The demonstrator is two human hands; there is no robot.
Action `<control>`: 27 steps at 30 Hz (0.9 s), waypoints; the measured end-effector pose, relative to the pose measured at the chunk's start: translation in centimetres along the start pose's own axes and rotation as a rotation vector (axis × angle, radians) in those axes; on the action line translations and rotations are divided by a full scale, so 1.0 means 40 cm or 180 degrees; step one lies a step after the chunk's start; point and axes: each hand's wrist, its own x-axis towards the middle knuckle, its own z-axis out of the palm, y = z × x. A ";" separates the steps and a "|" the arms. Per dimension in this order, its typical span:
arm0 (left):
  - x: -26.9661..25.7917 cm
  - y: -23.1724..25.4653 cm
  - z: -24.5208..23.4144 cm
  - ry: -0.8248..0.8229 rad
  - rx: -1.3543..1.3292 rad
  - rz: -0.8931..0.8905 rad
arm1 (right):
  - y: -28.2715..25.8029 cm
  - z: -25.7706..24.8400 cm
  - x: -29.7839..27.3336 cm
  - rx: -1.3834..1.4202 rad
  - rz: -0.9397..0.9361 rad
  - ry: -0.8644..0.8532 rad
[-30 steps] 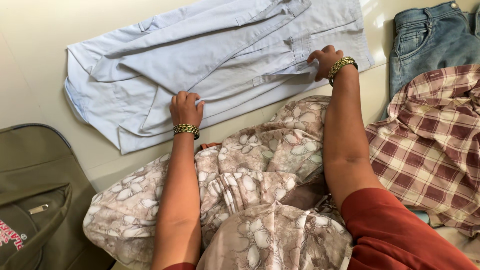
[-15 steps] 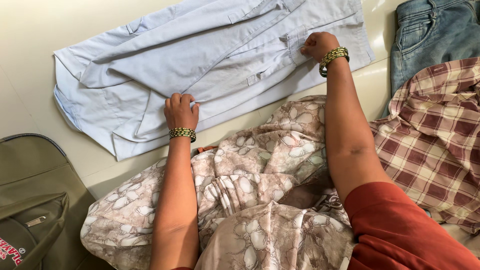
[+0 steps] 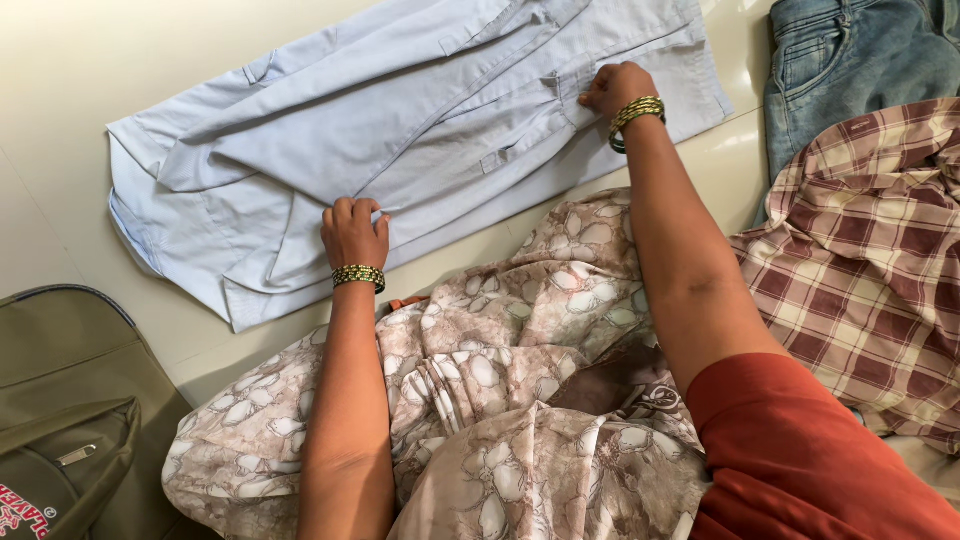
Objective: The person folds a shirt by hand on the floor and then places the folded garment into a green bag.
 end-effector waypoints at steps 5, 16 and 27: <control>-0.012 0.000 0.003 0.0083 0.0174 -0.0027 | -0.034 -0.027 -0.036 0.0001 0.0574 0.0051; 0.007 0.088 0.067 0.0313 0.0673 0.0571 | -0.120 0.004 -0.041 -0.0641 -0.0169 -0.0109; -0.011 0.056 0.081 -0.0452 0.0806 0.0162 | 0.064 -0.011 0.103 -0.0494 0.1547 0.1223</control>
